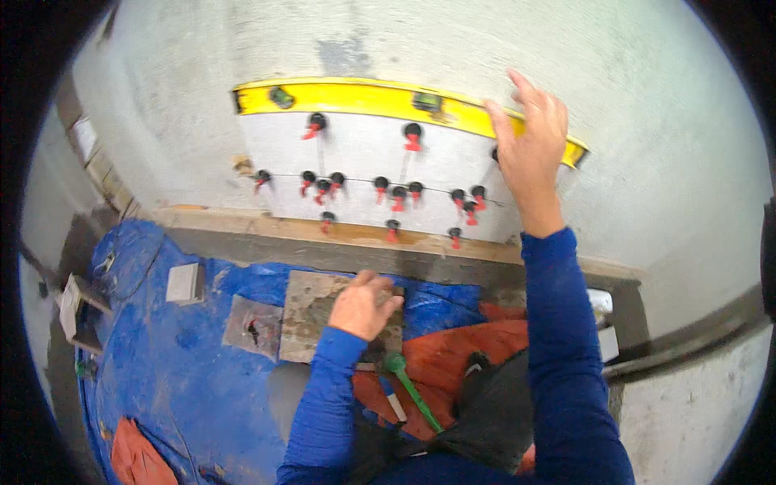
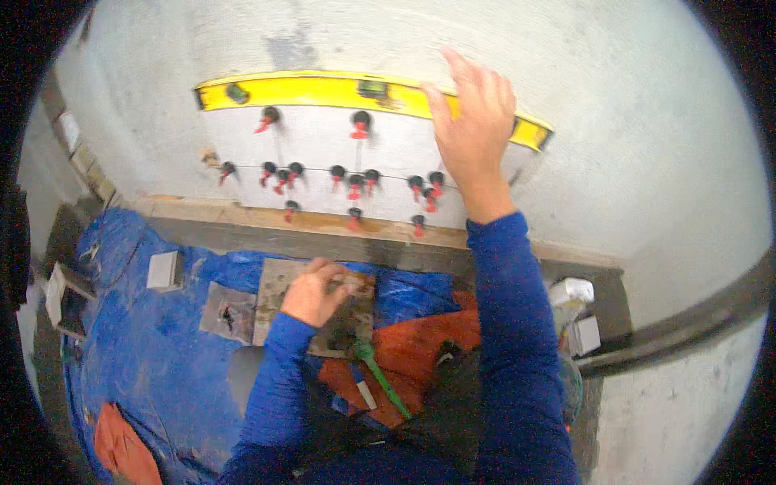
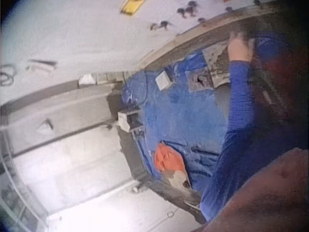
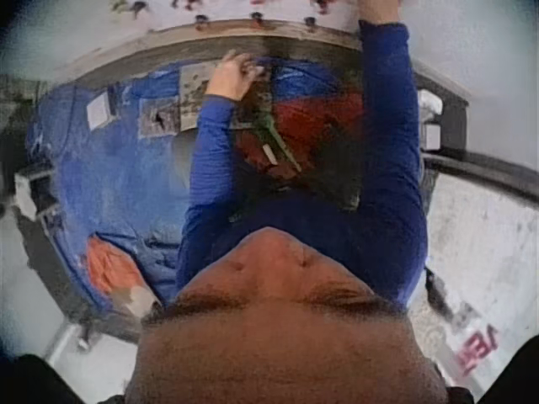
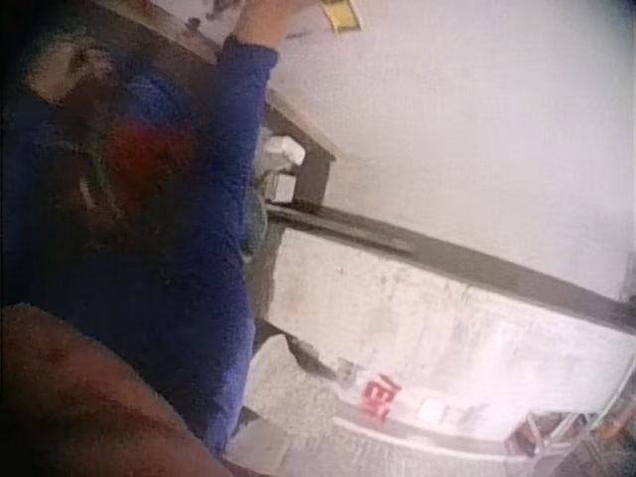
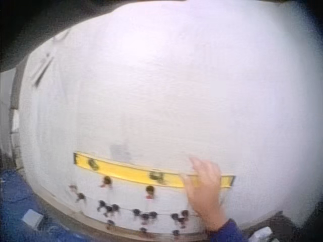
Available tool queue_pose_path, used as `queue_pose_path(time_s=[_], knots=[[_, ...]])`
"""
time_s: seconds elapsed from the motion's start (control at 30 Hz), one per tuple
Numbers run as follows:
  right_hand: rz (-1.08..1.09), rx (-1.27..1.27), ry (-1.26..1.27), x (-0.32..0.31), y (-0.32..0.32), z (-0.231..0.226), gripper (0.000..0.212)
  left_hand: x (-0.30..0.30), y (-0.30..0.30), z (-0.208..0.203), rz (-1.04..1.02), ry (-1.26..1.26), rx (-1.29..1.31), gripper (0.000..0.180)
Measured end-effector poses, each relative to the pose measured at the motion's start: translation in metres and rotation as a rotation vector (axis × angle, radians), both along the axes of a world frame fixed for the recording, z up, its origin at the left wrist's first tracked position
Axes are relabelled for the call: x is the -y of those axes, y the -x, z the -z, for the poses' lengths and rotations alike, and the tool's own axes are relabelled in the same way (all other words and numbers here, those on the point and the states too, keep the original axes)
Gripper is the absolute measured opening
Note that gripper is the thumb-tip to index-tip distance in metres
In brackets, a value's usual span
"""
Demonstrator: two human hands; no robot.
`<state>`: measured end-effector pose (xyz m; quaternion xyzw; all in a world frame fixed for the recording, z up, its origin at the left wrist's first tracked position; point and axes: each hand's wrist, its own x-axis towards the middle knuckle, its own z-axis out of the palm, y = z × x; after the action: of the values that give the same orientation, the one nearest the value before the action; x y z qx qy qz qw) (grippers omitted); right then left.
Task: The person installs white rectangular wall tiles using red leveling clips and a spirit level. They press tiles into place, adjust the clips, check alignment with the level, and apply cement with a trowel to the wall surface.
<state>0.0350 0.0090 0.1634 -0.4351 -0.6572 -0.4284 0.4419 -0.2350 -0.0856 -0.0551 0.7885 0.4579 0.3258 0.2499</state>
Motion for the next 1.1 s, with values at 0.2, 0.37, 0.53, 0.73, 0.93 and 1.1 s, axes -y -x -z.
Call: queue_pose_path(time_s=[0.2,0.37,0.53,0.73,0.93,1.1], knots=[[-0.027,-0.406,0.109,0.082,-0.061,0.137,0.02,0.011,-0.003,0.001,0.063,0.011,-0.092,0.036],[-0.239,-0.486,0.924,0.107,-0.079,0.186,0.024,0.026,-0.016,-0.021,0.265,0.176,-0.172,0.037],[-0.239,-0.2,1.072,0.13,-0.073,0.186,0.032,-0.006,-0.016,-0.033,0.407,0.103,-0.362,0.038],[-0.219,-0.135,1.26,0.134,-0.082,0.18,0.044,-0.022,-0.036,0.018,0.348,0.167,-0.552,0.049],[-0.202,-0.18,1.329,0.133,-0.093,0.182,0.047,0.0,-0.054,0.045,0.592,0.238,-0.687,0.051],[-0.146,-0.13,1.461,0.132,-0.091,0.191,0.045,-0.002,-0.046,0.03,0.597,0.19,-0.607,0.055]])
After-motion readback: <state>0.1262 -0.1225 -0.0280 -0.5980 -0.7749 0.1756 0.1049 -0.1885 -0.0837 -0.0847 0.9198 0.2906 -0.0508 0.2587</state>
